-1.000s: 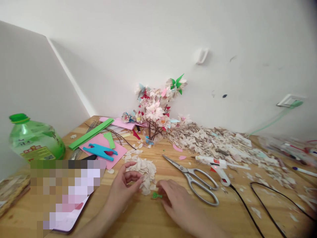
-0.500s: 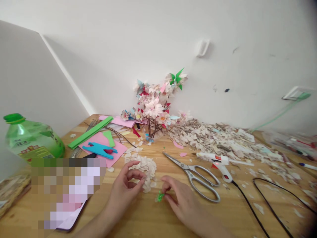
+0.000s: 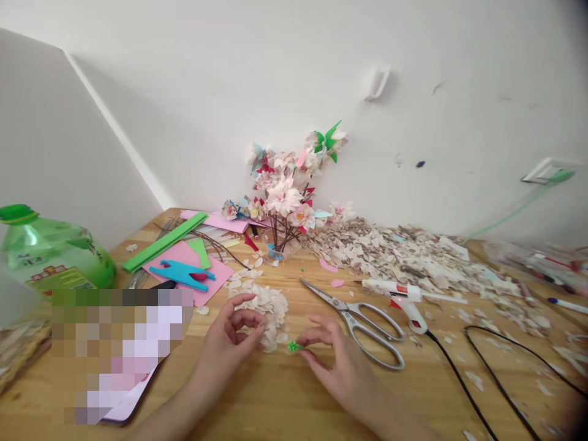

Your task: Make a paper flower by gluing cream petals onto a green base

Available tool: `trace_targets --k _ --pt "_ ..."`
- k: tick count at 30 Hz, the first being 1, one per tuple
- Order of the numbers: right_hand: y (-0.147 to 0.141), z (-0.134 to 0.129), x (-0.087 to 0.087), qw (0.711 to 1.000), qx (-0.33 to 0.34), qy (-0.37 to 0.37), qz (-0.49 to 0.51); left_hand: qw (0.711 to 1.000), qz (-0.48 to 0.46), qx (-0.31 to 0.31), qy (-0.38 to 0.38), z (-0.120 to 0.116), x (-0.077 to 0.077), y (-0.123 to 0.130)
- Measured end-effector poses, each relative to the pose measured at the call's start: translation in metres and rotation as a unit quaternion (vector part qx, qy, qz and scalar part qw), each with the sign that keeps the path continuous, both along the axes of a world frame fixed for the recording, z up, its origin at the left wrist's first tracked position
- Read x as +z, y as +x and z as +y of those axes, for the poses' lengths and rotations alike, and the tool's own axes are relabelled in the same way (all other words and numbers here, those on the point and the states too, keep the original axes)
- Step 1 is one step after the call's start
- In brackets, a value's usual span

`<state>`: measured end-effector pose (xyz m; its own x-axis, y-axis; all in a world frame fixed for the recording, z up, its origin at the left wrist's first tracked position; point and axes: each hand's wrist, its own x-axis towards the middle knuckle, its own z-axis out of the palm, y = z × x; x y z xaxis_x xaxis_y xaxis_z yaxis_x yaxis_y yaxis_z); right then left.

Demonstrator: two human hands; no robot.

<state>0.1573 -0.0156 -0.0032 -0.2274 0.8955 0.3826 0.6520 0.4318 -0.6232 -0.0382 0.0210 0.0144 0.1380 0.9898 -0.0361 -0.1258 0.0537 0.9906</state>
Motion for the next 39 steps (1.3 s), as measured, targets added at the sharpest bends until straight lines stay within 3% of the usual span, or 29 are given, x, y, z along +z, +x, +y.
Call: trace_targets --k 6,14,19,25,30,39 --pt "0.001 -0.001 0.001 0.999 0.005 0.041 -0.018 1.000 -0.004 0.006 -0.004 -0.001 0.006 0.000" --pt "0.003 0.001 -0.004 0.995 0.033 0.088 0.034 0.999 0.001 -0.025 -0.020 -0.002 -0.004 0.000" --pt "-0.003 0.000 -0.006 0.983 -0.013 -0.028 0.183 0.991 -0.042 -0.066 -0.109 -0.001 -0.005 0.003" --pt "-0.015 0.004 0.001 0.913 -0.049 -0.207 0.349 0.979 -0.048 -0.094 -0.172 -0.002 -0.004 0.005" --pt "-0.020 0.006 -0.003 0.873 -0.036 -0.270 0.405 0.981 -0.022 -0.107 -0.162 -0.004 -0.008 0.006" --pt "-0.020 0.006 -0.006 0.893 -0.011 -0.269 0.361 0.978 -0.012 -0.120 -0.173 -0.005 -0.008 0.007"
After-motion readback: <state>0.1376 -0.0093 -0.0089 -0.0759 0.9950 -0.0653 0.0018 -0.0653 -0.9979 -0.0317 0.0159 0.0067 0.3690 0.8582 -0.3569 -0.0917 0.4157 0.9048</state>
